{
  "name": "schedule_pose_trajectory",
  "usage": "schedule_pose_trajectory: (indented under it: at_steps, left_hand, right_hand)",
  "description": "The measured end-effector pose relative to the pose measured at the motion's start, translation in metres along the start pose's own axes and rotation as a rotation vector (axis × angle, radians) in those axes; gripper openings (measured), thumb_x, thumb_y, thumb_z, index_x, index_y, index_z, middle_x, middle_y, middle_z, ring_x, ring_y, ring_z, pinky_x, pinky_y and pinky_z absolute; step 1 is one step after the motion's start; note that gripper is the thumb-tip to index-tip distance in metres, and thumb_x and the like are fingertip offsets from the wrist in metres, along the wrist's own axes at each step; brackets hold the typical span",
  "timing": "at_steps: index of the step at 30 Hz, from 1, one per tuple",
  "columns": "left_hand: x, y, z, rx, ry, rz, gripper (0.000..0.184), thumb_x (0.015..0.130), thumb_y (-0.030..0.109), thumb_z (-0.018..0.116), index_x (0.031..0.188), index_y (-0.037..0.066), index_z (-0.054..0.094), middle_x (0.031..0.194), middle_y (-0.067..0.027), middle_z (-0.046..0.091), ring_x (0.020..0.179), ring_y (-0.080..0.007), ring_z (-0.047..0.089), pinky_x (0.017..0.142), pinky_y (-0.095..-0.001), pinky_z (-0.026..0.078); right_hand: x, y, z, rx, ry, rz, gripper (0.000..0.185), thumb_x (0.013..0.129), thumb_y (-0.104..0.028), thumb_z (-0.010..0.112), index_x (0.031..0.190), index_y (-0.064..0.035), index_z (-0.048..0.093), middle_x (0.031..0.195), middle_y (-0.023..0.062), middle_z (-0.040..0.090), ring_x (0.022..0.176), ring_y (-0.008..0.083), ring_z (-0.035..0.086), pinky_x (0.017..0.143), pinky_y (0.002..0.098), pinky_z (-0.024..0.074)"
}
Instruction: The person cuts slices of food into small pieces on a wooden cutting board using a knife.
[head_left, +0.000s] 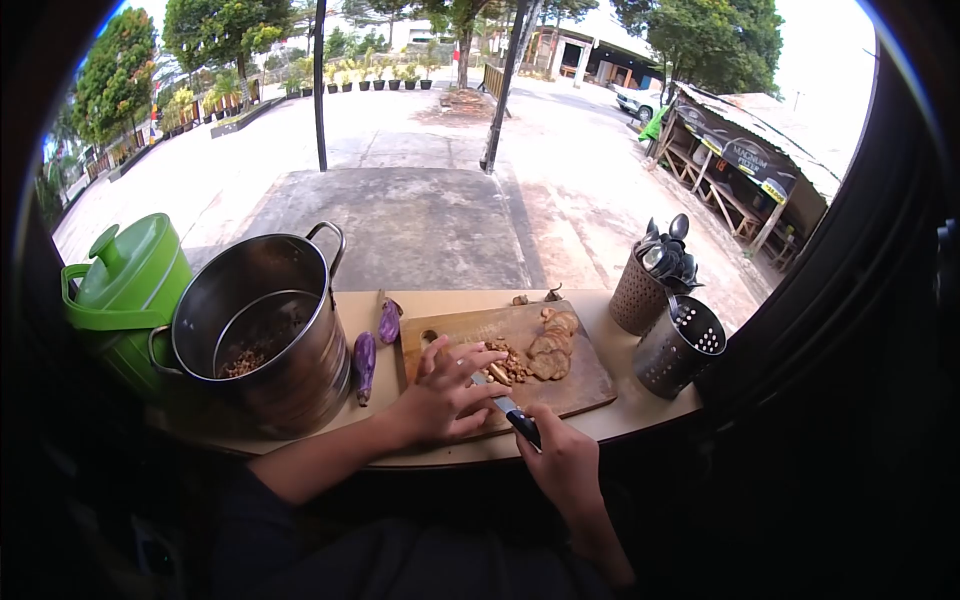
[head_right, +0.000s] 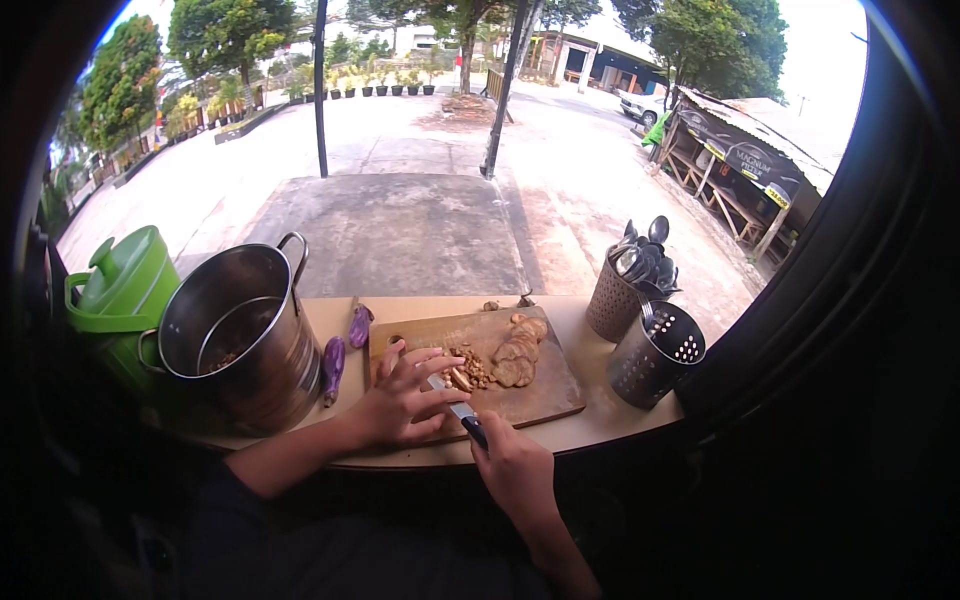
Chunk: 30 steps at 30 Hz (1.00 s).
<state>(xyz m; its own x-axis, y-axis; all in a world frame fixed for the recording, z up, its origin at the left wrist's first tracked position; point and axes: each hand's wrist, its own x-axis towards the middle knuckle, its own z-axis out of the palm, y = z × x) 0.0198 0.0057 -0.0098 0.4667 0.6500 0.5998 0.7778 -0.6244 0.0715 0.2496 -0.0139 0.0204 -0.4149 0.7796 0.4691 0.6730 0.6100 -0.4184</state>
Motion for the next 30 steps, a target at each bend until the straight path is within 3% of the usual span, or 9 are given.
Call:
schedule_pose_trajectory:
  at_steps: [2, 10, 19, 30]
  left_hand:
    - [-0.001, -0.002, -0.001, -0.024, -0.028, -0.074, 0.04, 0.086, 0.034, 0.07, 0.126, 0.03, 0.068, 0.147, -0.0044, 0.047, 0.141, -0.0271, 0.037, 0.118, -0.0568, 0.013]
    - [0.0, -0.01, -0.001, -0.058, -0.033, -0.271, 0.037, 0.091, 0.037, 0.066, 0.123, 0.019, 0.068, 0.143, -0.0088, 0.049, 0.138, -0.0301, 0.039, 0.118, -0.0569, 0.018]
    - [0.011, -0.007, -0.002, 0.05, -0.04, -0.153, 0.021, 0.094, 0.023, 0.063, 0.113, 0.015, 0.069, 0.128, -0.0035, 0.057, 0.13, -0.0224, 0.045, 0.114, -0.0506, 0.024]
    - [0.037, -0.015, 0.011, 0.085, -0.131, -0.089, 0.02, 0.089, 0.029, 0.07, 0.105, 0.016, 0.069, 0.118, -0.001, 0.058, 0.121, -0.0205, 0.049, 0.106, -0.0483, 0.026]
  right_hand:
    - [-0.001, -0.001, -0.004, 0.01, 0.029, 0.039, 0.024, 0.085, -0.018, 0.076, 0.103, -0.0126, 0.061, 0.076, 0.0101, 0.067, 0.068, 0.0308, 0.068, 0.059, 0.0398, 0.0516]
    - [-0.028, 0.018, -0.035, -0.03, 0.01, 0.137, 0.03, 0.082, -0.017, 0.079, 0.105, -0.0118, 0.061, 0.077, 0.0089, 0.069, 0.068, 0.028, 0.07, 0.059, 0.0372, 0.0528]
    - [-0.055, 0.049, -0.043, 0.131, 0.122, 0.268, 0.03, 0.084, -0.016, 0.078, 0.109, -0.0122, 0.061, 0.078, 0.0095, 0.07, 0.071, 0.0311, 0.071, 0.061, 0.0391, 0.0538]
    - [-0.068, 0.053, -0.044, 0.184, 0.111, 0.289, 0.034, 0.084, -0.015, 0.078, 0.114, -0.0117, 0.061, 0.081, 0.0113, 0.071, 0.077, 0.0305, 0.073, 0.066, 0.0381, 0.0558]
